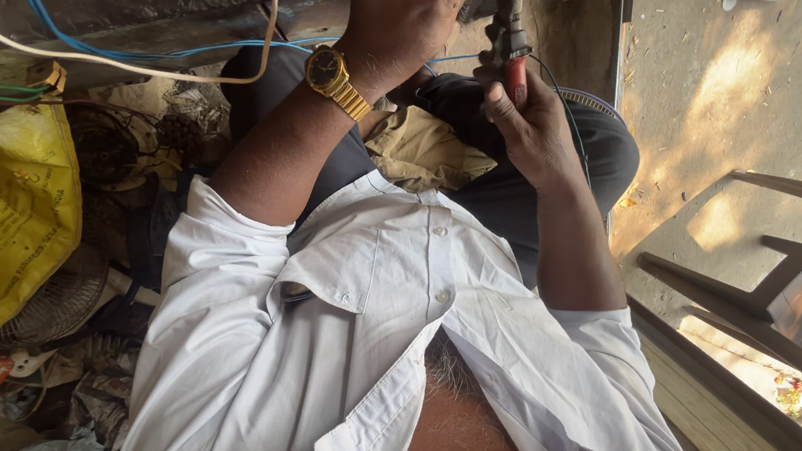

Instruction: The person sits on the floor of a repair workshop and solders electrical wires using a soldering iron, then uses pliers to cut and strip wire ends and twists the exposed conductors by hand. At the end the person handles a white mixer-grinder appliance on the workbench.

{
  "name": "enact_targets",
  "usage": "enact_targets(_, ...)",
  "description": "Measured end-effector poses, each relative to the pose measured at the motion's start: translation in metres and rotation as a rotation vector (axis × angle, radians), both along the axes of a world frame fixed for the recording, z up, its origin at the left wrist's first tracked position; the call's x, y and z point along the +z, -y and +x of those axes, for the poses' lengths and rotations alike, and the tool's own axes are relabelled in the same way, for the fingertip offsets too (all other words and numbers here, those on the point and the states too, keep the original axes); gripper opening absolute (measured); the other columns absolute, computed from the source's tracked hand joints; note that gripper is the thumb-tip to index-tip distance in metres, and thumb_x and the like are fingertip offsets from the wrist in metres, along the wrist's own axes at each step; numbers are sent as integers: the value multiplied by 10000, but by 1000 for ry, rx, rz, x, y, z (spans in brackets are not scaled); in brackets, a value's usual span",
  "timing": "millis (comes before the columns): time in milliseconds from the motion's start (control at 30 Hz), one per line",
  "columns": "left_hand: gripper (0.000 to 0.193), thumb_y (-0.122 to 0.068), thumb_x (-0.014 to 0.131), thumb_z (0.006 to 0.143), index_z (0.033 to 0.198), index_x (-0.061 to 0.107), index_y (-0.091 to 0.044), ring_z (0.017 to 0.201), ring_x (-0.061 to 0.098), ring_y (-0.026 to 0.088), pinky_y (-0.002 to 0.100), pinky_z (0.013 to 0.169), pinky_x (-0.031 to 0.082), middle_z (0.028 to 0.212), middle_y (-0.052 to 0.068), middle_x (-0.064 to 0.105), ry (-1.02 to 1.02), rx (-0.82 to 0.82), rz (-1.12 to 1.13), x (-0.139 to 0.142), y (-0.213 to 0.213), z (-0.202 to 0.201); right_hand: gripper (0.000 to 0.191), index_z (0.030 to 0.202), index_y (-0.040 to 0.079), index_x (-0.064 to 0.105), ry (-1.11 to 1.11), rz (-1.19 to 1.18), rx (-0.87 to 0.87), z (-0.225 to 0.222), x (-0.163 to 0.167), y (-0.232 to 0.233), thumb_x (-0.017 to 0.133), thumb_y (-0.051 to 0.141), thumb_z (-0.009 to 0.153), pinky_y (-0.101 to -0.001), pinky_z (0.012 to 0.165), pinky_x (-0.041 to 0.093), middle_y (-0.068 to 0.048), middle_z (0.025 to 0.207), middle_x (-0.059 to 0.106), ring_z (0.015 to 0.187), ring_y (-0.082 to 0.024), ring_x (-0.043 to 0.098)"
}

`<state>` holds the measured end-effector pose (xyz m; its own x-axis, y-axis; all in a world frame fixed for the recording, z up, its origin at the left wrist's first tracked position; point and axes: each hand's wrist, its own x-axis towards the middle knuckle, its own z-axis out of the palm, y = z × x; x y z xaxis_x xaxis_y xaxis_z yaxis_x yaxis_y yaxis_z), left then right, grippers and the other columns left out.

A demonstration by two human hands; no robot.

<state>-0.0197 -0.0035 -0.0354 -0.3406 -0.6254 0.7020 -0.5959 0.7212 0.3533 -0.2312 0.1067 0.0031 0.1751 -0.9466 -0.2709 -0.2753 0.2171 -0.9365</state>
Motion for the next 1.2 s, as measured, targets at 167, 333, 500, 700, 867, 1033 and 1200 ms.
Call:
enact_targets(167, 233, -64, 615, 1075, 1298, 668, -106, 782, 659, 147, 347, 697, 541, 904, -1, 686, -119, -28, 57, -23, 2, -11, 447, 1379, -9, 596, 46, 8, 3, 0, -3, 4, 609, 339, 1099, -232, 852, 486, 27, 1011, 624, 880, -62, 546)
enact_targets(333, 248, -18, 585, 1072, 1306, 660, -52, 717, 640, 140, 311, 645, 536, 890, 12, 681, -190, -123, 158, -36, 0, -14, 432, 1360, 1, 593, -8, -30, 18, -3, -1, 3, 609, 341, 1095, -229, 821, 487, 33, 1039, 638, 881, -59, 548)
enact_targets(500, 193, -25, 616, 1035, 1198, 683, -103, 718, 635, 164, 338, 635, 509, 864, 12, 672, 8, 2, 110, -29, 6, -14, 360, 1267, 20, 632, -22, 11, 27, -7, 2, 6, 610, 344, 1112, -238, 763, 469, 13, 952, 599, 823, -70, 523)
enact_targets(700, 233, -8, 599, 1035, 1258, 639, -63, 793, 654, 157, 316, 707, 535, 959, 29, 682, -44, -90, 184, -54, 1, -21, 394, 1260, 27, 609, -2, 30, 32, -11, 1, 7, 611, 380, 1086, -237, 772, 497, 11, 1033, 665, 854, -66, 556)
enact_targets(867, 242, -10, 562, 1071, 1307, 606, -37, 824, 662, 152, 312, 750, 557, 1000, 47, 681, -67, -160, 271, -85, 4, -24, 437, 1254, 22, 608, 8, 46, 48, -13, -2, 8, 625, 427, 1089, -239, 789, 501, 2, 1003, 632, 873, -68, 561)
enact_targets(1033, 243, -35, 563, 1105, 1347, 570, -15, 847, 664, 123, 280, 788, 569, 1031, 53, 679, -59, -177, 266, -92, 5, -25, 490, 1301, 44, 597, -75, 31, 79, -13, 3, 9, 591, 464, 1049, -225, 753, 506, 27, 1000, 662, 833, -50, 567)
enact_targets(1200, 189, -31, 568, 1108, 1296, 588, -31, 873, 662, 124, 277, 808, 568, 1034, 38, 675, -48, -136, 244, -92, 9, -27, 466, 1236, 38, 606, -56, 28, 92, -12, 8, 10, 600, 476, 1076, -229, 739, 466, 29, 961, 591, 828, -53, 517)
